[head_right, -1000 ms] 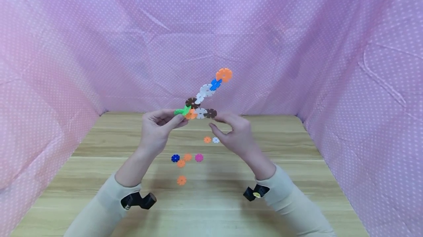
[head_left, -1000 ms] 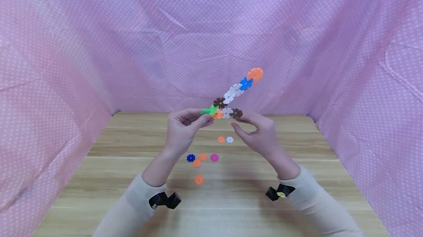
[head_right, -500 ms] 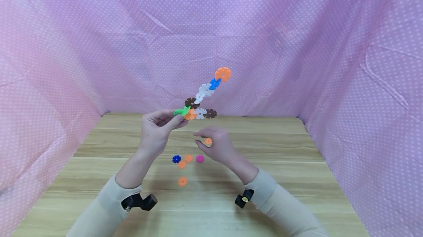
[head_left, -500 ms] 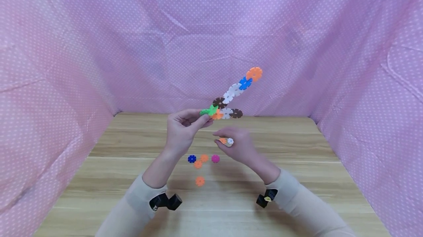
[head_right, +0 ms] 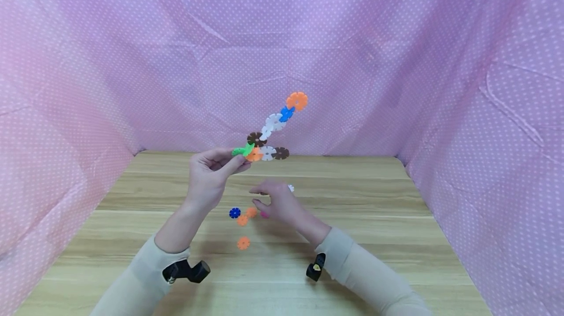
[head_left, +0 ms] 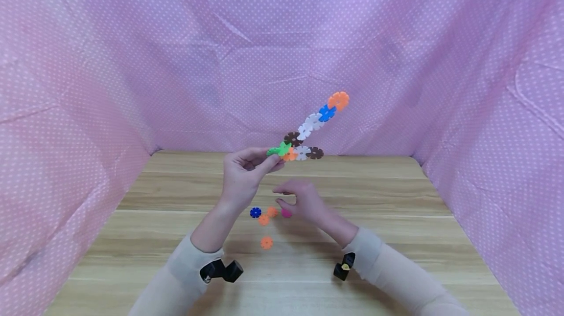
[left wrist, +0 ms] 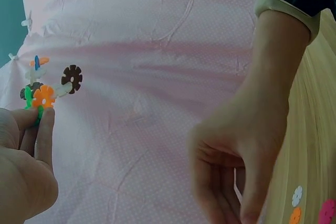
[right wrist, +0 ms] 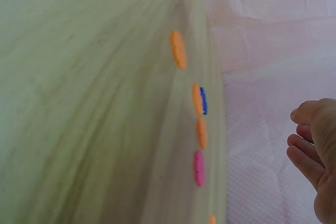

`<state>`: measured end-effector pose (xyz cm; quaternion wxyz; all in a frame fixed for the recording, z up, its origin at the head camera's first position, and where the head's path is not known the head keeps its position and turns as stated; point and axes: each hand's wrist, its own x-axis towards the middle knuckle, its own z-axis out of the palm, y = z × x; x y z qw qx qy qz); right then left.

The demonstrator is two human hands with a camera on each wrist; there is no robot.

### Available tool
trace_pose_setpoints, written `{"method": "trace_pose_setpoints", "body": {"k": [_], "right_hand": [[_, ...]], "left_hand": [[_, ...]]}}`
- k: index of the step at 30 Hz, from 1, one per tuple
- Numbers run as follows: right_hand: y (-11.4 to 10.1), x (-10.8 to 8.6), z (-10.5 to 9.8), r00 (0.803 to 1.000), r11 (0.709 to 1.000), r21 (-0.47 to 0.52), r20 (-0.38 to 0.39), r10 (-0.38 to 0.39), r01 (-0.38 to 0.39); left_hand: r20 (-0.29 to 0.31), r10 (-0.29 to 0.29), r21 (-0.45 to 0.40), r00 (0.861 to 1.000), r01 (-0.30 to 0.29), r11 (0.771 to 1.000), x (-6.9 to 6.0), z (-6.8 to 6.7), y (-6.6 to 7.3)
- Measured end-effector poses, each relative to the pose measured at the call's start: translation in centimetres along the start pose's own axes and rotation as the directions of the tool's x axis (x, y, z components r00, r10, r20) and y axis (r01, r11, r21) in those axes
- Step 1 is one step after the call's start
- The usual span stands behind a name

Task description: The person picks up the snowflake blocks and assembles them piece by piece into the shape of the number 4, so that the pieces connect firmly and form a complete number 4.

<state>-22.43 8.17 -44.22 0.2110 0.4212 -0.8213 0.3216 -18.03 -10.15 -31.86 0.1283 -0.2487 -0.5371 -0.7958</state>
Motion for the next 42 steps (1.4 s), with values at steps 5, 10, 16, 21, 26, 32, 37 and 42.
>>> {"method": "trace_pose_setpoints", "body": {"k": [5, 10, 16, 21, 26, 32, 37, 42], "right_hand": [[0.3, 0.0, 1.1, 0.994, 0.997, 0.022, 0.081, 0.067, -0.069], [0.3, -0.1, 2.1, 0.959, 0.979, 0.051, 0.214, 0.184, -0.199], [0.1, 0.0, 3.0, 0.891, 0.963, 0.009, 0.384, 0.244, -0.268], [0.2, 0.1, 3.6, 0.860, 0.990, -0.050, 0.492, 0.138, -0.131], [0.2, 0.0, 3.8, 0.811, 0.989, -0.119, 0.568, 0.137, -0.083], [0.3, 0.0, 3.8, 0.834, 0.991, -0.059, 0.534, 0.135, -0.122], [0.2, 0.0, 3.6, 0.840, 0.989, -0.065, 0.521, 0.149, -0.135], [0.2, -0.2, 2.7, 0.872, 0.970, -0.080, 0.426, 0.243, -0.231]], "left_hand": [[-0.009, 0.002, -0.010, 1.000, -0.002, 1.000, 0.1, 0.0, -0.1], [-0.002, 0.001, 0.002, 1.000, -0.001, 1.000, 0.1, -0.1, -0.1], [0.010, -0.002, -0.004, 1.000, 0.002, 1.000, 0.1, -0.1, 0.0], [0.026, -0.020, -0.005, 0.999, 0.020, 1.000, 0.0, -0.1, -0.2], [0.040, -0.024, 0.013, 0.999, 0.023, 1.000, 0.1, -0.1, -0.3], [0.042, -0.023, 0.008, 0.999, 0.023, 1.000, 0.1, 0.0, -0.2], [0.037, -0.022, -0.007, 0.999, 0.022, 1.000, 0.1, 0.0, -0.2], [0.014, -0.021, -0.004, 1.000, 0.021, 1.000, -0.1, 0.0, -0.1]]}}
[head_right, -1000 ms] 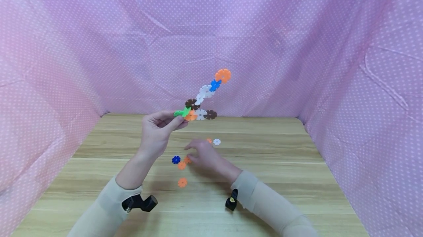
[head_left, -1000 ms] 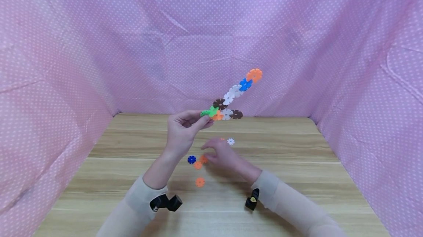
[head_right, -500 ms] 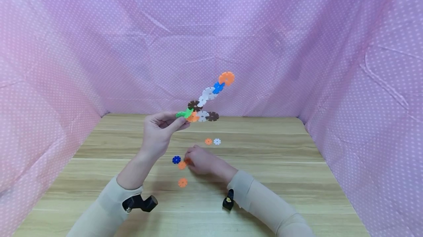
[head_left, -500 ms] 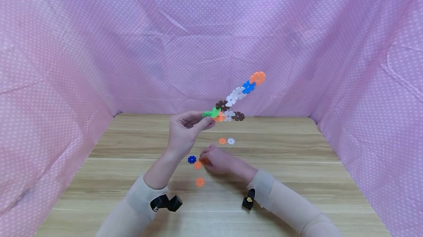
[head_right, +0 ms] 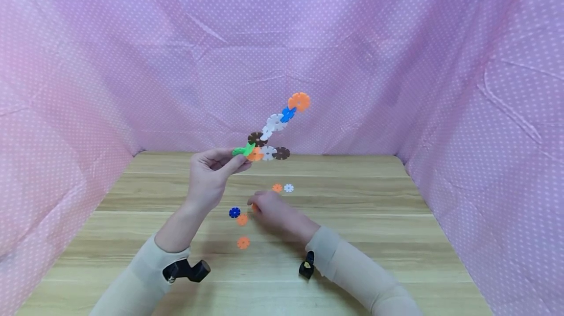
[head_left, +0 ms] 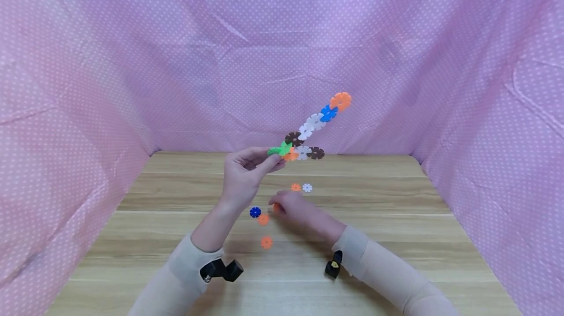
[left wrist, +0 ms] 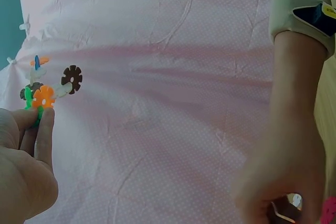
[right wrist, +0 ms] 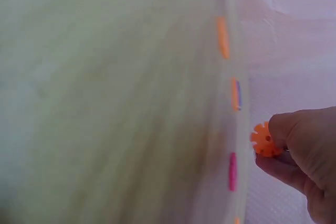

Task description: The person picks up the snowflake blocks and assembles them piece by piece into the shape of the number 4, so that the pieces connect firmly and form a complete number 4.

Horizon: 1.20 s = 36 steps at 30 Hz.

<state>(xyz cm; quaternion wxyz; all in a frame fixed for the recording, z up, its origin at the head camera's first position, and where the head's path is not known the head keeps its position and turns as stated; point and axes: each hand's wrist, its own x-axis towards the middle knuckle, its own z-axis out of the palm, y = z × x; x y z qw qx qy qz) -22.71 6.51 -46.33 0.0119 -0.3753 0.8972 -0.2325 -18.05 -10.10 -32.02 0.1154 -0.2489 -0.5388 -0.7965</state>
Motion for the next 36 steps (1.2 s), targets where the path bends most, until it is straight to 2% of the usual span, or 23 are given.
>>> {"method": "trace_pose_setpoints", "body": {"k": [2, 4, 9, 12, 16, 20, 24, 28, 30, 33, 36], "right_hand": [[0.2, -0.1, -0.7, 0.998, 0.999, 0.026, -0.055, 0.031, -0.029], [0.6, -0.2, -1.6, 0.994, 0.999, 0.047, -0.109, 0.031, -0.026], [1.8, -0.5, -4.2, 0.973, 0.992, 0.120, -0.231, -0.016, 0.045], [1.9, -1.1, -6.3, 0.956, 0.979, 0.198, -0.294, 0.009, 0.051], [1.3, -2.0, -9.6, 0.915, 0.961, 0.275, -0.393, 0.094, 0.020], [0.6, -2.9, -12.6, 0.857, 0.940, 0.341, -0.486, 0.172, 0.004], [-0.3, -3.7, -14.9, 0.804, 0.906, 0.417, -0.564, 0.188, 0.081], [-1.2, -4.4, -16.4, 0.761, 0.872, 0.448, -0.631, 0.150, 0.198], [-1.6, -4.8, -16.8, 0.741, 0.844, 0.469, -0.657, 0.137, 0.260], [-2.2, -5.3, -17.2, 0.717, 0.808, 0.486, -0.687, 0.117, 0.334], [-3.0, -5.7, -17.4, 0.706, 0.777, 0.491, -0.703, 0.086, 0.394]], "left_hand": [[-0.006, 0.001, 0.004, 1.000, -0.001, 1.000, 0.0, 0.0, 0.0], [-0.011, 0.002, 0.014, 1.000, -0.002, 1.000, -0.1, -0.1, 0.0], [-0.007, 0.010, 0.034, 1.000, -0.010, 0.999, 0.0, -0.2, -0.1], [0.000, 0.021, 0.023, 1.000, -0.021, 1.000, 0.1, -0.2, -0.1], [0.005, 0.033, 0.010, 0.999, -0.033, 0.999, 0.4, -0.2, 0.0], [0.002, 0.035, 0.009, 0.999, -0.035, 0.999, 0.5, -0.2, 0.2], [0.003, 0.037, 0.007, 0.999, -0.037, 0.999, 0.5, -0.2, 0.3], [0.001, 0.038, 0.007, 0.999, -0.038, 0.999, 0.5, -0.3, 0.3], [-0.003, 0.036, 0.009, 0.999, -0.036, 0.999, 0.5, -0.3, 0.3], [-0.013, 0.030, 0.010, 0.999, -0.030, 1.000, 0.4, -0.4, 0.2], [-0.024, 0.024, 0.009, 0.999, -0.024, 1.000, 0.3, -0.5, 0.2]]}}
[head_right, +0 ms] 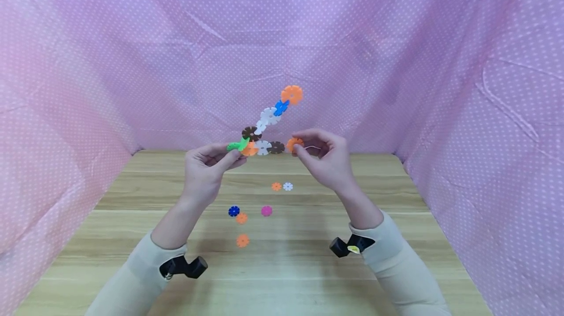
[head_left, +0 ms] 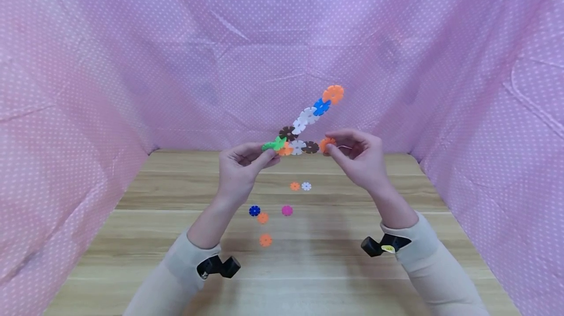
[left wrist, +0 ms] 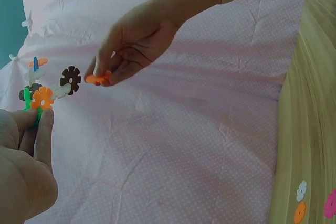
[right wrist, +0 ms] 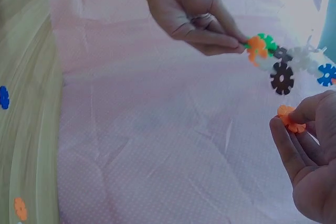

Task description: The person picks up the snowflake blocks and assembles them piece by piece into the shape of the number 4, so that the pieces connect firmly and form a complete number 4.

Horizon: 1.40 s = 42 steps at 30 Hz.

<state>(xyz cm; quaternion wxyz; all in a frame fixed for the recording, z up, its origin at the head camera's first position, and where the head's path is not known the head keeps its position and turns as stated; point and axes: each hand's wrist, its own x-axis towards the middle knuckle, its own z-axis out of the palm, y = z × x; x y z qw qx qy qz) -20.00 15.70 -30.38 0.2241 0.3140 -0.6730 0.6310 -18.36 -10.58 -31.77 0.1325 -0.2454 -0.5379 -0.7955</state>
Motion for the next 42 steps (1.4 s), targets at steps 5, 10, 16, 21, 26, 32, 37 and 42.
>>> {"method": "trace_pose_setpoints", "body": {"k": [5, 10, 16, 21, 26, 32, 37, 42], "right_hand": [[-0.9, -0.2, 0.2, 0.999, 0.998, 0.035, 0.016, -0.046, 0.046], [-1.0, -0.3, 0.5, 0.998, 0.997, 0.041, 0.017, -0.065, 0.065], [-1.0, -0.4, 0.5, 0.996, 0.996, 0.006, 0.012, -0.085, 0.085], [-1.0, -0.5, 0.5, 0.994, 0.994, -0.029, 0.029, -0.103, 0.104], [-1.3, -0.6, 0.3, 0.989, 0.989, -0.073, 0.070, -0.127, 0.132], [-1.3, -0.5, 0.4, 0.989, 0.988, -0.066, 0.056, -0.135, 0.138], [-0.9, -0.7, 0.5, 0.995, 0.995, -0.023, 0.022, -0.102, 0.102], [-0.2, -1.1, 0.4, 0.998, 0.998, -0.042, 0.049, -0.049, 0.051]], "left_hand": [[-0.001, -0.001, 0.000, 1.000, 0.001, 1.000, -0.1, 0.0, 0.0], [0.014, 0.013, 0.002, 1.000, -0.013, 1.000, -0.1, 0.1, -0.1], [0.026, 0.019, -0.004, 0.999, -0.018, 1.000, -0.2, 0.2, -0.3], [0.036, 0.002, -0.005, 0.999, -0.002, 1.000, -0.3, 0.1, -0.4], [0.046, -0.001, -0.003, 0.999, 0.001, 1.000, -0.3, 0.1, -0.5], [0.031, -0.005, -0.001, 1.000, 0.005, 1.000, -0.2, 0.2, -0.5], [0.017, -0.005, -0.002, 1.000, 0.005, 1.000, -0.2, 0.2, -0.4], [0.002, 0.009, -0.004, 1.000, -0.009, 1.000, -0.1, 0.2, -0.2]]}}
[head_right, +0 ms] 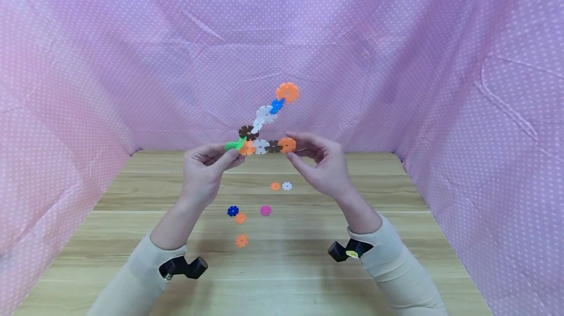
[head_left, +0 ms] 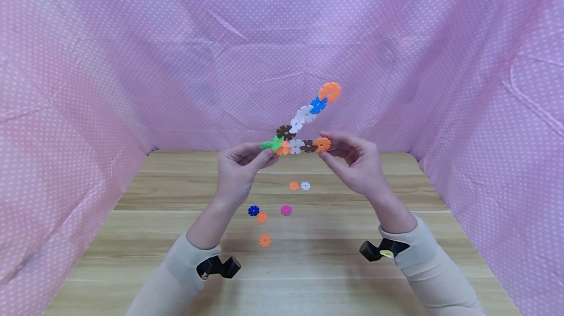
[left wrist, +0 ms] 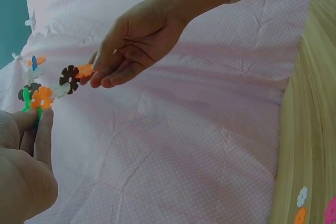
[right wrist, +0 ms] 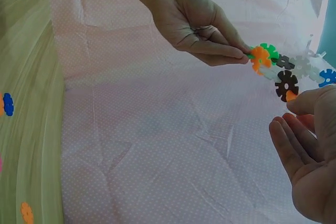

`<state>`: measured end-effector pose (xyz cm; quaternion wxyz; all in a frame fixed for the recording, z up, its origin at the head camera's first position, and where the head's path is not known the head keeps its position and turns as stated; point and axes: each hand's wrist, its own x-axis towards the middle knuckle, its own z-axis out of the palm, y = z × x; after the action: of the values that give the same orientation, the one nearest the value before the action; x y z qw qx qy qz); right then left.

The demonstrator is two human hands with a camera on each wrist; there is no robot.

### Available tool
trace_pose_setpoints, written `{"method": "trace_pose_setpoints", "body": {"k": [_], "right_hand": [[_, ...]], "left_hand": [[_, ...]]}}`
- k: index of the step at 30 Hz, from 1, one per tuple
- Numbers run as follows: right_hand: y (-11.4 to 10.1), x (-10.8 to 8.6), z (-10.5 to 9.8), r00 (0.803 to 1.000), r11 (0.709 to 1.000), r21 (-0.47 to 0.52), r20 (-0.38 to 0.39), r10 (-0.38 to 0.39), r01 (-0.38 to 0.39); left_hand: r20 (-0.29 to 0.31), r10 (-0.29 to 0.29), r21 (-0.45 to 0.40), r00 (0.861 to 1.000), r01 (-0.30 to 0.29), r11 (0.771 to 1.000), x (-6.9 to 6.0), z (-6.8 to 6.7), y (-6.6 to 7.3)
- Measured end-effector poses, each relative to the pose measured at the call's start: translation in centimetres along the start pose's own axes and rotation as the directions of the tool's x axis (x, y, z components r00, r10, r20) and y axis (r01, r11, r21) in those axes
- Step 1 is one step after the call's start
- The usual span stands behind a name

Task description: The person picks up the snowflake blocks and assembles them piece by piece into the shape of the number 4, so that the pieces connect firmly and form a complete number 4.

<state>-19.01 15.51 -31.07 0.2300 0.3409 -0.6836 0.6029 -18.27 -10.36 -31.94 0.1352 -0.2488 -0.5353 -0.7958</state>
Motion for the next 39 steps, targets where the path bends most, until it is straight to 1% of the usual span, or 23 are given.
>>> {"method": "trace_pose_setpoints", "body": {"k": [5, 11, 23, 31, 36, 39], "right_hand": [[0.7, -0.5, 0.1, 0.997, 0.998, -0.034, 0.044, 0.061, -0.060], [1.9, -1.0, 0.5, 0.988, 0.988, -0.105, 0.085, 0.127, -0.118], [4.2, -2.2, 1.5, 0.964, 0.966, -0.138, 0.122, 0.237, -0.220], [5.3, -2.9, 2.0, 0.953, 0.957, -0.168, 0.153, 0.263, -0.238], [6.3, -3.3, 2.4, 0.954, 0.965, -0.164, 0.187, 0.235, -0.205], [6.7, -3.6, 2.7, 0.953, 0.965, -0.178, 0.198, 0.229, -0.195]], "left_hand": [[-0.007, -0.009, 0.001, 1.000, 0.009, 1.000, 0.0, 0.0, 0.2], [-0.015, -0.021, 0.004, 1.000, 0.021, 1.000, 0.0, 0.0, 0.2], [-0.007, -0.023, -0.019, 1.000, 0.023, 1.000, 0.0, 0.0, 0.1], [0.005, -0.012, -0.029, 1.000, 0.012, 1.000, 0.0, 0.1, 0.0], [0.005, -0.014, -0.027, 1.000, 0.014, 1.000, 0.0, 0.0, 0.1], [-0.002, -0.021, -0.019, 1.000, 0.021, 1.000, 0.1, 0.0, 0.2]]}}
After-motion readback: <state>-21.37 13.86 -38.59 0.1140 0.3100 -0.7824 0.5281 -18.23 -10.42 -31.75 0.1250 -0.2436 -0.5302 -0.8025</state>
